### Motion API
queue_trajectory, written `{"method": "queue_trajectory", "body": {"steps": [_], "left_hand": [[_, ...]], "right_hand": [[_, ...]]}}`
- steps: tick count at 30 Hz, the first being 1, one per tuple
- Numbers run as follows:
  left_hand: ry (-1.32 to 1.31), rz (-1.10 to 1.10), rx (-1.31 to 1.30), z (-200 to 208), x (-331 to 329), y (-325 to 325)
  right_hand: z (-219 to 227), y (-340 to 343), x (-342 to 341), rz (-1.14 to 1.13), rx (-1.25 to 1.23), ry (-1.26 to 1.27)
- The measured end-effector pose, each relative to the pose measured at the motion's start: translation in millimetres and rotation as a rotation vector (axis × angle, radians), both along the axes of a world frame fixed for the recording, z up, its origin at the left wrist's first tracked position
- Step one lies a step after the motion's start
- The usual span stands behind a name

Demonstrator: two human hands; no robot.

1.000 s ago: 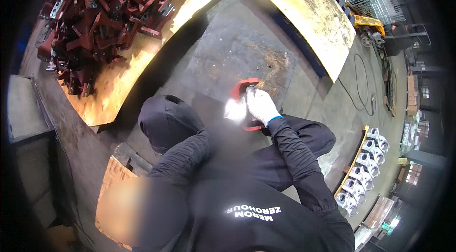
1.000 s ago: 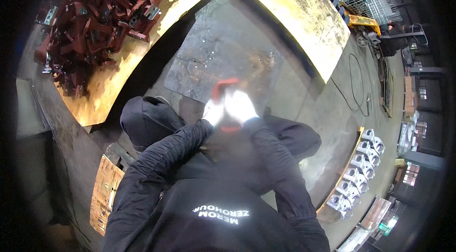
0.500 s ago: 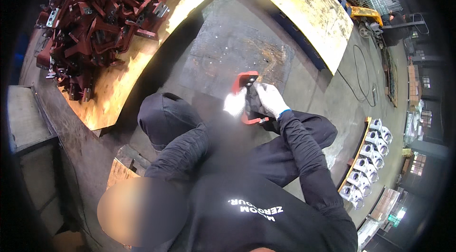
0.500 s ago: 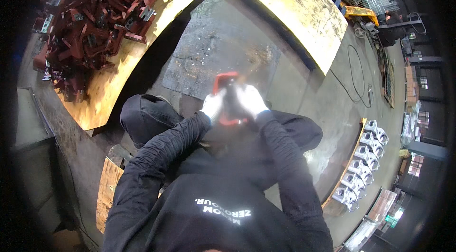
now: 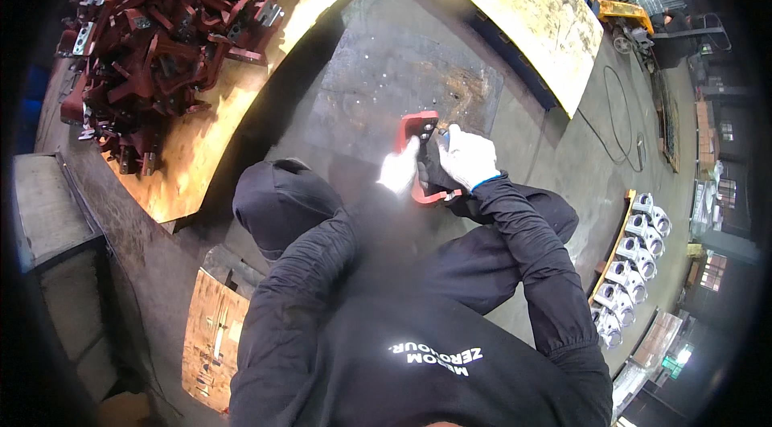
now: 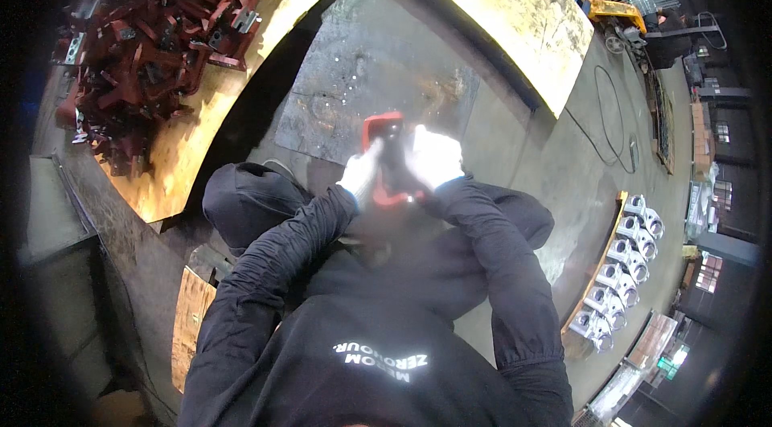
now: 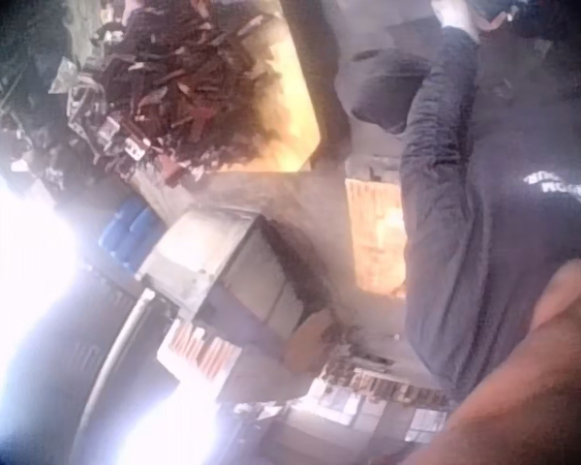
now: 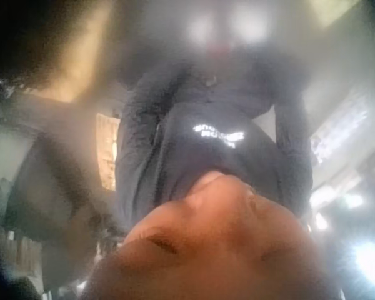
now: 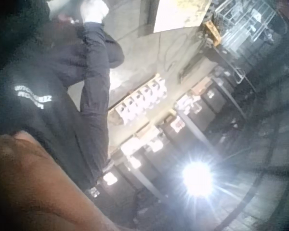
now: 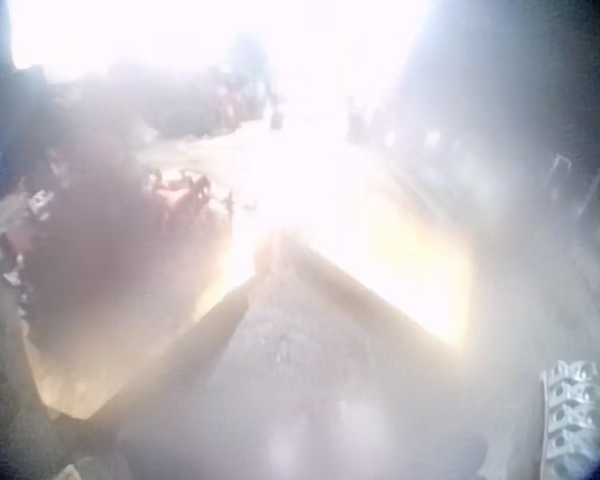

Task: The person sits on the floor and uses a handheld angle grinder to smooth the surfaces of red metal parts. They pick up each part from a pile, grind it, and place it back down, repeating this process throughout the clip.

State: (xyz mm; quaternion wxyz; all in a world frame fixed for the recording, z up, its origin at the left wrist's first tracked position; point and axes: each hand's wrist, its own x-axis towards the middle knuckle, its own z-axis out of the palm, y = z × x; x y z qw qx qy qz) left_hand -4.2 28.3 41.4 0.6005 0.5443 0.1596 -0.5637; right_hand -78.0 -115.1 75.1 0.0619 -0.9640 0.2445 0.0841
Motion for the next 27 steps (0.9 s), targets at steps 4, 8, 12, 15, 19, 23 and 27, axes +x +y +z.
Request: {"method": "queue_trajectory", "body": {"steps": [4, 8, 12, 15, 19, 23, 27], "left_hand": [[-0.188, 0.012, 0.076, -20, -12, -3], [-0.489, -0.033, 0.272, -79, -31, -10], [-0.484, -0.237, 0.185, -38, -18, -3], [-0.496, -0.24, 0.22, -43, -18, -3], [-0.485, -0.144, 0.218, -77, -22, -9], [-0.293, 0.016, 0.015, -22, -19, -4], [-0.322, -0.011, 0.023, -34, -21, -7]], "right_hand": [[-15, 18, -2, -0.172, 0.266, 0.15], [-25, 24, -4, 0.035, 0.495, 0.064], [-38, 15, -4, 0.208, 0.411, 0.032], [-30, 9, -3, 0.261, 0.423, -0.044], [-7, -5, -7, 0.368, 0.227, -0.149], [15, -9, -14, -0.082, 0.455, -0.052], [-17, 15, -27, 0.164, 0.187, -0.078]]}}
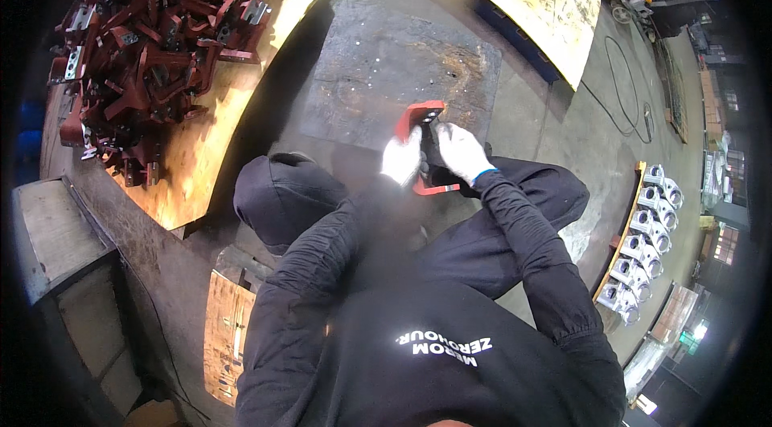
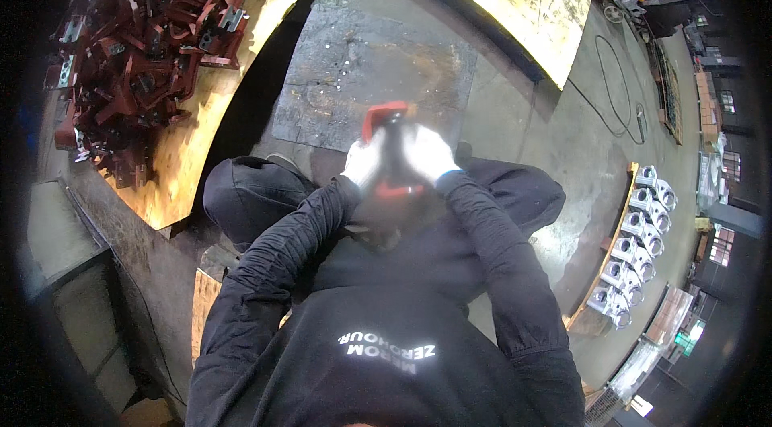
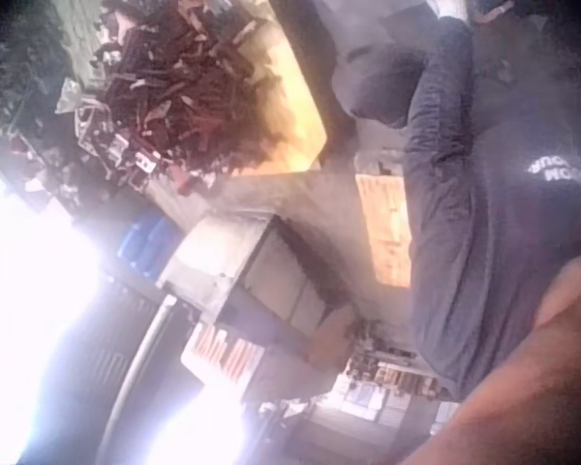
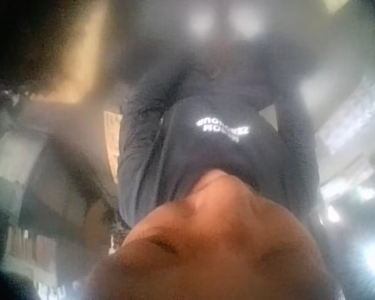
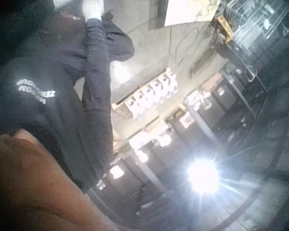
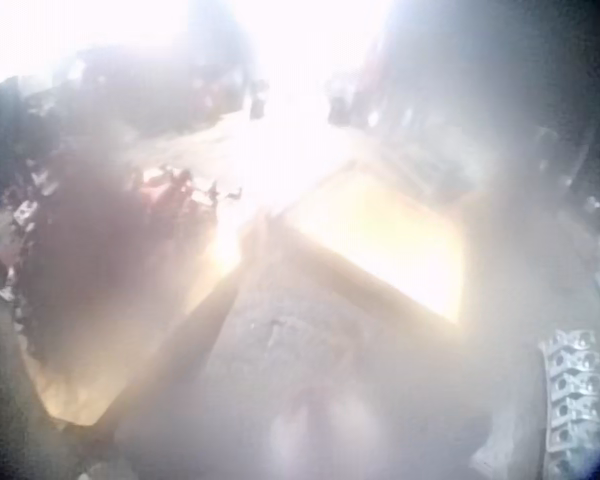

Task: The person sits on the floor and uses a handheld angle grinder to smooth the surfaces of red metal parts. They pick up each part from a pile, grind it, and place it back down, repeating this process throughout the clip.

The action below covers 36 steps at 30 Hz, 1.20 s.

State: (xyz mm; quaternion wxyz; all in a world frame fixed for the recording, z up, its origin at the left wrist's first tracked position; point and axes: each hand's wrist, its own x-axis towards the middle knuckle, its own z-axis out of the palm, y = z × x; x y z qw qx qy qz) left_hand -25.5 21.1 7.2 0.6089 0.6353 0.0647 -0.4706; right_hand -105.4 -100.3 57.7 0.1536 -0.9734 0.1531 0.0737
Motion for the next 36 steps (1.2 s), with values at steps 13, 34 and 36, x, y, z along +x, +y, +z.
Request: {"method": "queue_trajectory", "body": {"steps": [13, 34, 36], "left_hand": [[0.215, 0.035, -0.084, 12, 15, 0], [0.576, 0.018, -0.294, 25, 34, 14], [0.548, 0.011, -0.27, 27, 33, 11]], "right_hand": [[19, -13, 16, -0.056, -0.281, 0.134], [-41, 5, 32, -0.434, 0.529, 0.319], [-39, 6, 32, -0.421, 0.586, 0.288]]}}
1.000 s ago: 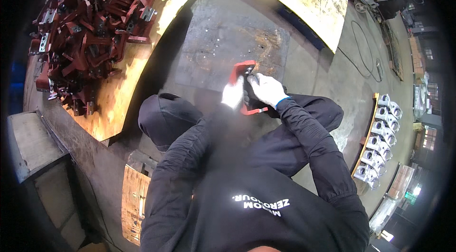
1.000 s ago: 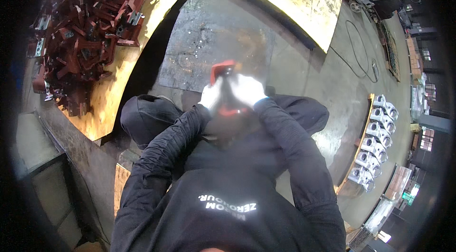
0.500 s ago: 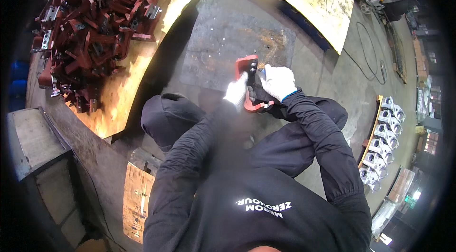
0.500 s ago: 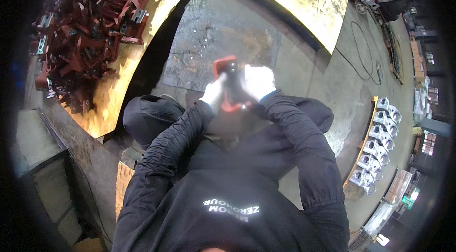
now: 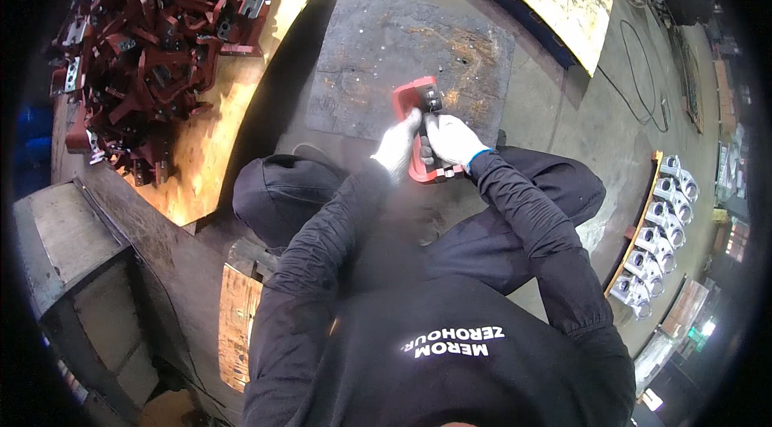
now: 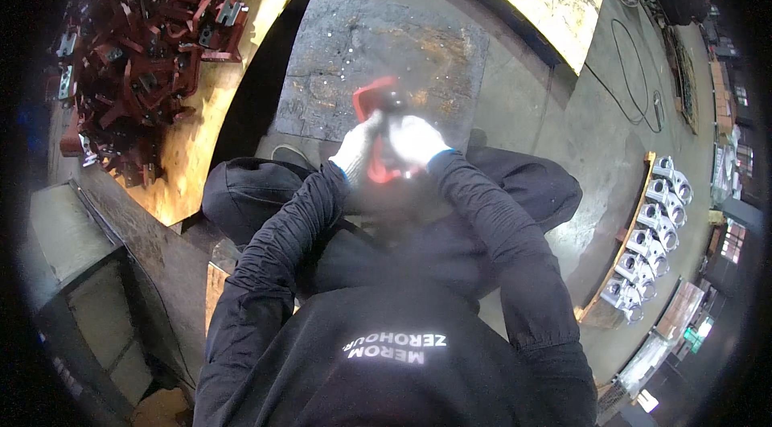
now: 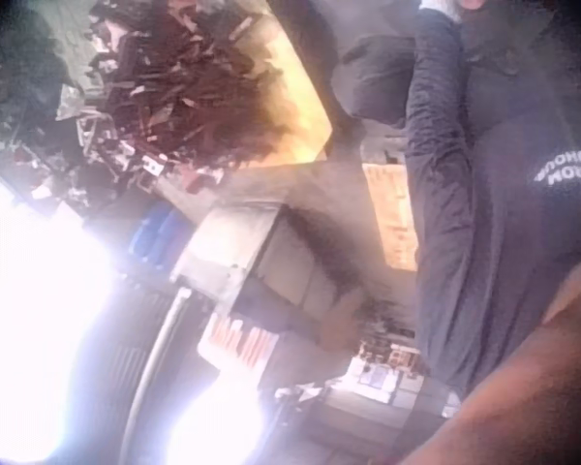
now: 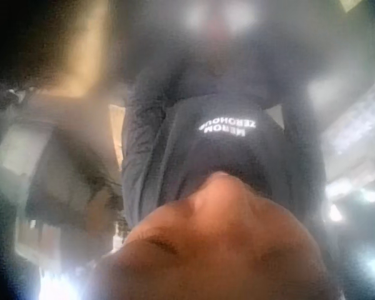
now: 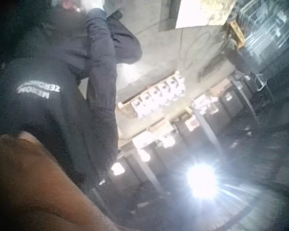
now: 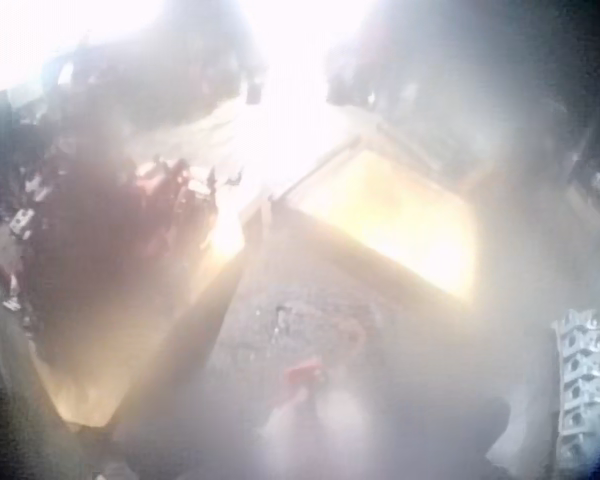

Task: The person sits on the floor and uses a handheld angle grinder to smooth the surfaces of red metal parts. They pick up each part from a pile, grind it, and place it back down, repeating this process throughout the clip.

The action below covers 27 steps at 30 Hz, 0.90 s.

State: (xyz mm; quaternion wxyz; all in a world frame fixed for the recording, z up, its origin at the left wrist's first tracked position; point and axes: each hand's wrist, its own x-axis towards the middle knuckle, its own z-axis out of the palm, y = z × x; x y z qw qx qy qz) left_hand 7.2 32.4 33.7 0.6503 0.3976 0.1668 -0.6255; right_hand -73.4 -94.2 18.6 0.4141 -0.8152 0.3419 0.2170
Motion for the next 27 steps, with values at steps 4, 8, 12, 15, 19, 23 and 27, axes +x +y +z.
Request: {"method": "queue_trajectory", "body": {"steps": [4, 8, 12, 15, 19, 23, 27], "left_hand": [[-0.26, -0.108, 0.018, -23, -3, 1], [-0.168, -0.086, 0.21, 2, -6, 1], [-0.189, 0.023, 0.096, 6, -12, -6], [-0.155, 0.042, 0.01, -4, -19, -13], [-0.028, 0.054, 0.036, -24, -13, -3], [0.044, 0.085, -0.133, -29, -3, -4], [0.111, 0.051, -0.239, -29, 5, -6]], "right_hand": [[4, -10, -9, 0.201, -0.075, -0.379], [38, -24, -11, -0.016, 0.037, -0.133], [27, -19, -26, -0.059, -0.121, -0.198], [-22, -15, -34, -0.152, -0.034, -0.161], [23, -17, -30, 0.045, -0.31, -0.139], [42, -24, -29, 0.282, -0.668, -0.179], [42, -32, -13, 0.444, -0.782, -0.226]]}}
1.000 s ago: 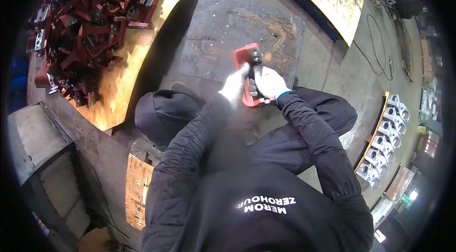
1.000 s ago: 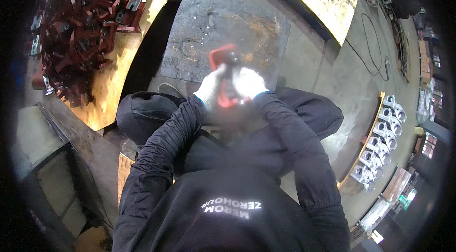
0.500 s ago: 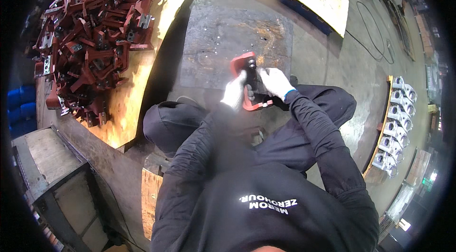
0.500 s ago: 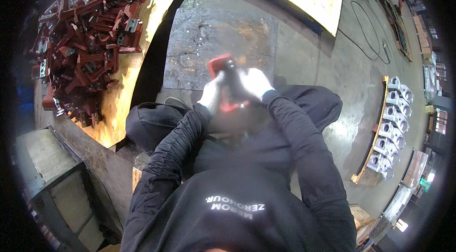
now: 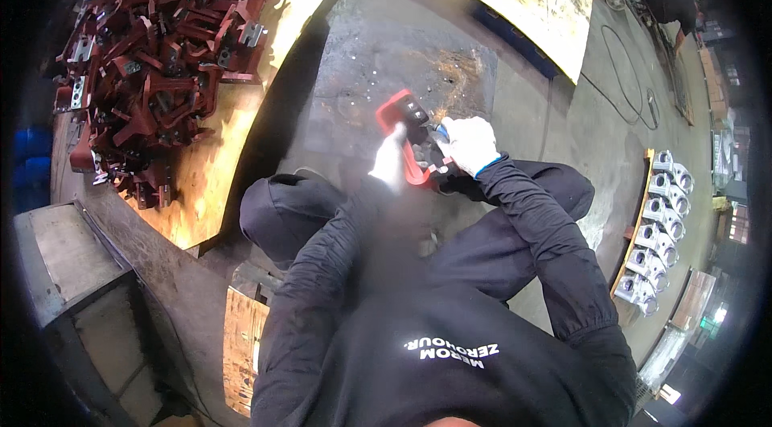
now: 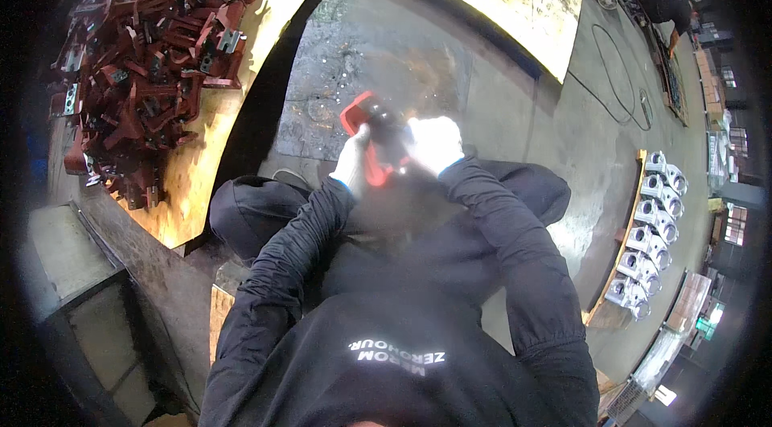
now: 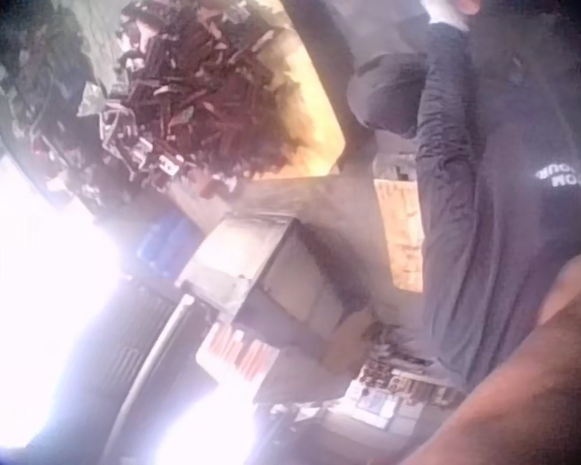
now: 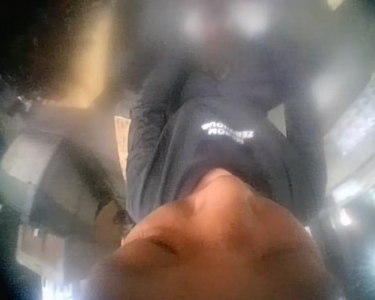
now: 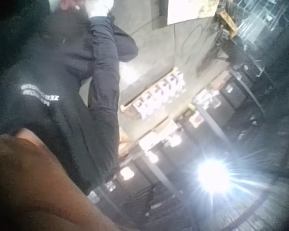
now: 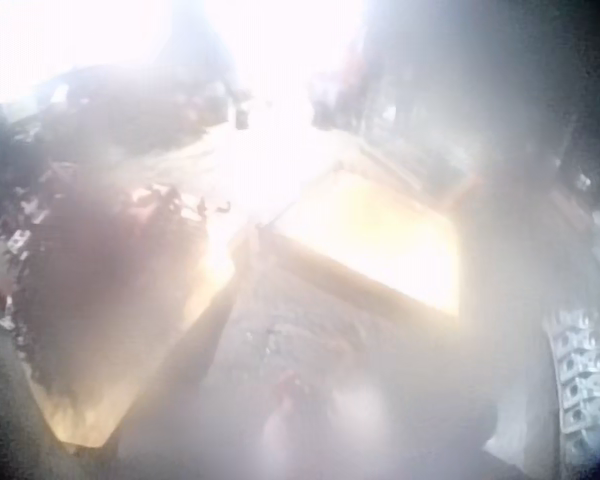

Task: The person sits on the floor and uses a handheld angle grinder to smooth the surfaces of red metal parts. They pick up each part from a pile, grind it, and place it back down, repeating this process throughout the clip.

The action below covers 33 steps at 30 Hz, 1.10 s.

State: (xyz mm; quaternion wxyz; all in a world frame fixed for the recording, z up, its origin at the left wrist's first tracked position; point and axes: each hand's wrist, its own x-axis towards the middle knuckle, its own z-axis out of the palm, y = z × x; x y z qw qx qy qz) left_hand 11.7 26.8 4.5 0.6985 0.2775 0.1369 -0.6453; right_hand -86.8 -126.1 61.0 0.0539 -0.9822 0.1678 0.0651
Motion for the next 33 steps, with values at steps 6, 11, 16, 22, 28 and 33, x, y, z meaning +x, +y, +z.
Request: {"method": "queue_trajectory", "body": {"steps": [6, 11, 16, 22, 28, 33], "left_hand": [[0.096, 0.046, -0.056, 4, -6, -1], [0.104, 0.089, -0.059, -5, -2, 3], [0.085, 0.009, 0.101, 33, 8, 13], [-0.107, 0.005, -0.035, -4, 4, 18], [-0.358, -0.032, 0.038, -11, -1, 8], [-0.716, -0.168, 0.076, -68, 4, 2]], "right_hand": [[3, -5, 16, 0.085, -0.105, 0.045], [-25, 9, 14, -0.18, 0.098, 0.165], [-36, 19, 16, -0.161, 0.449, 0.217], [-21, 18, 30, 0.066, 0.573, 0.084], [-22, -11, 4, -0.165, 0.594, 0.087], [-83, 21, -8, -0.379, 0.787, -0.134]]}}
